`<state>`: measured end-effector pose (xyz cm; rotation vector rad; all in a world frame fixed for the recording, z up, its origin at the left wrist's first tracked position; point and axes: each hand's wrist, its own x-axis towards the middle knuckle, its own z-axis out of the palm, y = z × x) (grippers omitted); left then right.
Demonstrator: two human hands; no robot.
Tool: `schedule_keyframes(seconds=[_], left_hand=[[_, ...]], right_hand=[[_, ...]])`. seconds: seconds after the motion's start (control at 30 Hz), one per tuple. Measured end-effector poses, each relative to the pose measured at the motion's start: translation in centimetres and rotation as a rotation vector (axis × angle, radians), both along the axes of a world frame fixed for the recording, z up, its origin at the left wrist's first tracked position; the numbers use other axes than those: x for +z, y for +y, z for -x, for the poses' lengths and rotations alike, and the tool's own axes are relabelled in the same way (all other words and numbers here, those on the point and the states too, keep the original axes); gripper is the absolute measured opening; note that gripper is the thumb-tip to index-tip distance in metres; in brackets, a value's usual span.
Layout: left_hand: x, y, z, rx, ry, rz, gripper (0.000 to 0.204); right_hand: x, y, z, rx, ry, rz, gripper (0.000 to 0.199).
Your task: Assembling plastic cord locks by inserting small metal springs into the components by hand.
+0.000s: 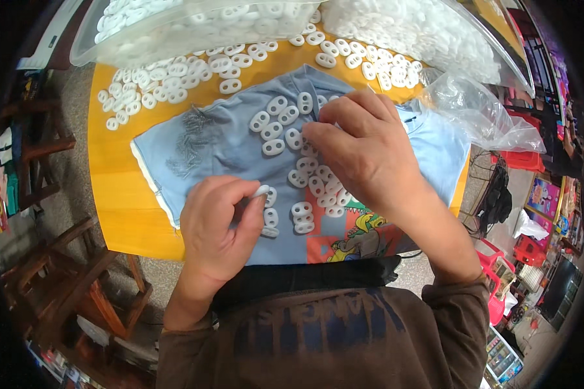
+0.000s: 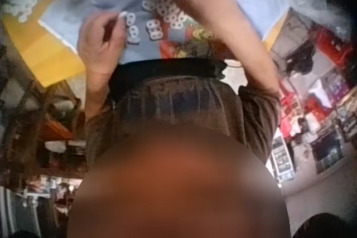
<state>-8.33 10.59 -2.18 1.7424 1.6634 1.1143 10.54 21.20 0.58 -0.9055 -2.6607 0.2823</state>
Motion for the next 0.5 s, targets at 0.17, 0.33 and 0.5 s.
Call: schedule_keyframes(seconds=[0.17,0.33,0.5], left_hand=[[0.11,0.23,-0.08,0.007,0.01,-0.014,0.022],[0.02,0.22,-0.15,0.018,0.009,-0.02,0.023],[0.03,0.22,-0.15,0.024,0.014,-0.026,0.022]], right_hand=[[0.15,-0.17,0.4,0.013,-0.031,-0.045,0.028],[0.27,-0.33,0.53,0.022,-0.059,-0.01,0.023],[0.33,-0.27,0.99,-0.012,-0.075,-0.006,0.011]])
